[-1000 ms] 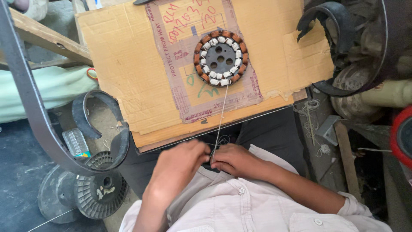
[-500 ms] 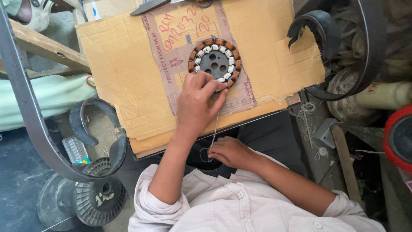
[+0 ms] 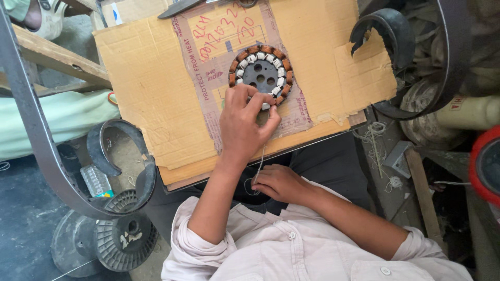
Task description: The person winds white wire around the slots of a circular motor stator placed on a cardboard sheet. They repeatedly thread the wire through the slots and pull it tight by hand. The person uses pliers to cut the wire at the end of the clip.
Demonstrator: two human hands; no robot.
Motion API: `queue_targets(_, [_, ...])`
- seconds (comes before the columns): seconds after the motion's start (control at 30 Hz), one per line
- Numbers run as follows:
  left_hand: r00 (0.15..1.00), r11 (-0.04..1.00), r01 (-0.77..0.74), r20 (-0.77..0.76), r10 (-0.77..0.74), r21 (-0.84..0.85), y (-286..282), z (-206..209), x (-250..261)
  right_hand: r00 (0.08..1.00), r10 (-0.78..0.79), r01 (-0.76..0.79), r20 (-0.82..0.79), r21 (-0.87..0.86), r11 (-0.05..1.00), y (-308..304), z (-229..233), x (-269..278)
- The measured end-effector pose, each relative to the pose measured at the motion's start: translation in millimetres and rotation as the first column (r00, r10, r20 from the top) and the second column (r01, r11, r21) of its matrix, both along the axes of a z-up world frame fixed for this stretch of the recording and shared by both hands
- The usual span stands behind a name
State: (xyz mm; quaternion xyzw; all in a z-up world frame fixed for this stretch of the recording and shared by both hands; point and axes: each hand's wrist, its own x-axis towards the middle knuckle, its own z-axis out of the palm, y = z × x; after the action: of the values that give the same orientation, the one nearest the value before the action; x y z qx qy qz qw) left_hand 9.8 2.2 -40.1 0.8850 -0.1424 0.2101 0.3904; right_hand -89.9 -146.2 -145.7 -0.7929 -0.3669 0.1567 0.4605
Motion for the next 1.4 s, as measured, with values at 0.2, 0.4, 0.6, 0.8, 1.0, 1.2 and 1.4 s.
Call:
queue_targets(0.2, [1.000,1.000,-0.021,0.011,0.021,0.017,-3.7,0.8,-0.3,1.000,-0.010,0.010,0.014,-0.006,1.000,0.5,4.2,-0.5])
queue_targets(0.4, [0.999,0.997,-0.041,0.018,0.040,0.060,-7.1,-2.5,0.0,0.999,-0.011,0.010,0.044,0.012,1.000,1.2,4.3,-0.1])
queue_targets(0.6, [0.997,0.997,-0.058,-0.056,0.055,-0.053,1.5,-5.8,-3.0,0.999,-0.013,0.013,0.031,-0.005,1.000,0.2,2.9,-0.9])
queue_targets(0.8, [1.000,1.000,-0.012,0.008,0.012,0.016,3.8,1.3,-8.2,0.998,-0.019,0.019,0.062,0.014,1.000,0.0,2.6,-2.0])
queue_targets(1.0, [0.998,0.995,-0.053,0.035,0.050,0.079,0.9,3.3,-7.5,0.997,-0.021,0.019,0.068,0.018,1.000,-0.7,4.1,-2.2])
queue_targets(1.2, [0.997,0.987,-0.029,0.081,0.016,0.159,3.0,5.5,-4.0,0.997,-0.017,0.016,0.071,0.010,1.000,1.0,10.7,0.4])
queue_targets(1.4, [0.979,0.947,0.141,0.101,-0.176,0.289,15.8,6.4,16.3,0.999,-0.012,0.012,0.049,-0.003,1.000,0.5,5.9,-0.8])
